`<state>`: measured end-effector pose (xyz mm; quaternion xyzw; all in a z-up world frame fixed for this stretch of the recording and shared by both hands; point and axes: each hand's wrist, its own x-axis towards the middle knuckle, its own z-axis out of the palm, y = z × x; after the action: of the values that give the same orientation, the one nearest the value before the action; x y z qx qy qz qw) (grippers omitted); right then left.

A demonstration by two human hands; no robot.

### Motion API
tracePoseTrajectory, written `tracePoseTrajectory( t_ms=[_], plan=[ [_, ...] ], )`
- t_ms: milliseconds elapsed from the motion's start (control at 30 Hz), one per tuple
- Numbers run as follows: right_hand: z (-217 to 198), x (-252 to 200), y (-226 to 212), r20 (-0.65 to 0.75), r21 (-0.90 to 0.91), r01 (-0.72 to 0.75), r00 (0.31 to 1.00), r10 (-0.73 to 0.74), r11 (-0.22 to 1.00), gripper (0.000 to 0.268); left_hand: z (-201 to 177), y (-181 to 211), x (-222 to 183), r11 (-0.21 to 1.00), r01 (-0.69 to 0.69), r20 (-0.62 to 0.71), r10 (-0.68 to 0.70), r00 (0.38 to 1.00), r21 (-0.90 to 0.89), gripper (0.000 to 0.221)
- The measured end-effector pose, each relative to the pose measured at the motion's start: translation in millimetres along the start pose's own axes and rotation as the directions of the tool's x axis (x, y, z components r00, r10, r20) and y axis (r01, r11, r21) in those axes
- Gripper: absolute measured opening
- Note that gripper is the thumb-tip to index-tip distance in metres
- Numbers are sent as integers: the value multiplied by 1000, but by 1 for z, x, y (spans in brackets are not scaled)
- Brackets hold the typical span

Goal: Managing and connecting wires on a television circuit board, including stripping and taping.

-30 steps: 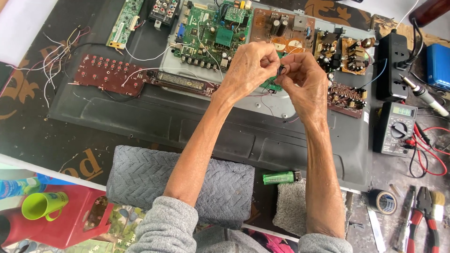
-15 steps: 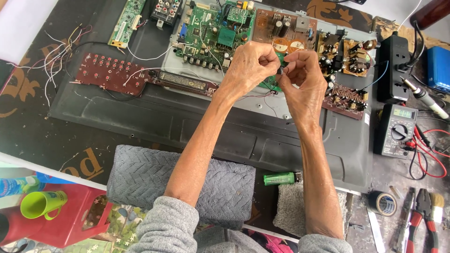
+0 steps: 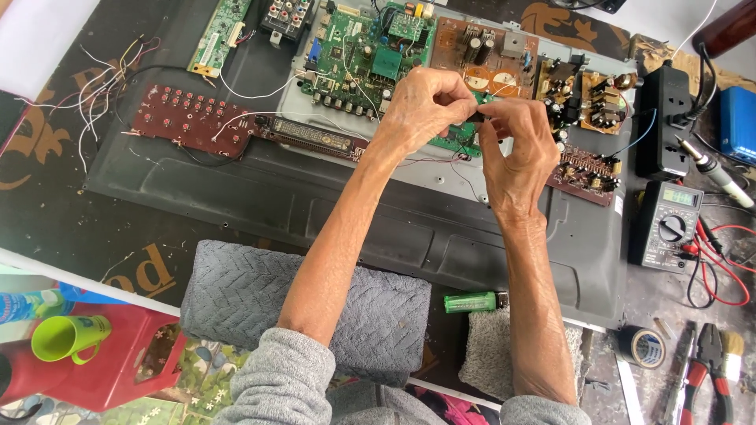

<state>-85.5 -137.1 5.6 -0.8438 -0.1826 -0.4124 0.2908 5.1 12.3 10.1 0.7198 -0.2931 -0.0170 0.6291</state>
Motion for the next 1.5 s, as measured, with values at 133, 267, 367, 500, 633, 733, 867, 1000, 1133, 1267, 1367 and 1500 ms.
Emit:
tracePoseTrajectory(
  t_ms=[133,267,367,500,633,733,867,1000,1133,1267,1367,1500],
  plan=[
    [-2,0,0,19,-42,33,999,-32,999,17,-3,8,-4,1000,30,5,-30,1000,7,15],
    [-3,3,-6,-2,24,-97,995,97,995,12,-10,13,-3,995,90,105,-86,991,-31,17],
    [-6,6,-8,23,75,-230,973,229,970,8,-10,13,-4,996,85,130,-80,988,-36,14],
    [-7,6,-9,51,116,-342,940,338,932,5,1,-7,0,997,-65,44,66,997,-35,10],
    [-7,3,-2,59,98,-318,948,314,943,9,11,-23,3,981,-164,14,163,986,102,14],
    [-6,0,2,24,223,-305,951,307,926,10,14,-27,1,952,-194,-31,207,978,237,7],
    [-8,4,-6,80,157,-389,921,381,908,8,3,-3,-2,945,-215,34,213,976,248,10],
    [-18,7,-9,109,29,-503,861,497,864,4,12,-11,0,974,-157,118,138,983,165,8],
    [-21,12,-21,149,109,-534,843,517,839,7,13,-7,-2,959,-189,59,181,982,210,10],
    [-16,8,-17,193,315,-625,779,597,714,9,15,-12,-2,958,-171,66,160,985,230,7],
    [-11,1,-7,184,401,-625,771,610,669,12,17,-12,-3,963,-159,58,149,987,217,7],
    [-11,-1,-4,177,401,-633,763,622,662,12,19,-15,-3,959,-178,59,169,984,222,9]
  ],
)
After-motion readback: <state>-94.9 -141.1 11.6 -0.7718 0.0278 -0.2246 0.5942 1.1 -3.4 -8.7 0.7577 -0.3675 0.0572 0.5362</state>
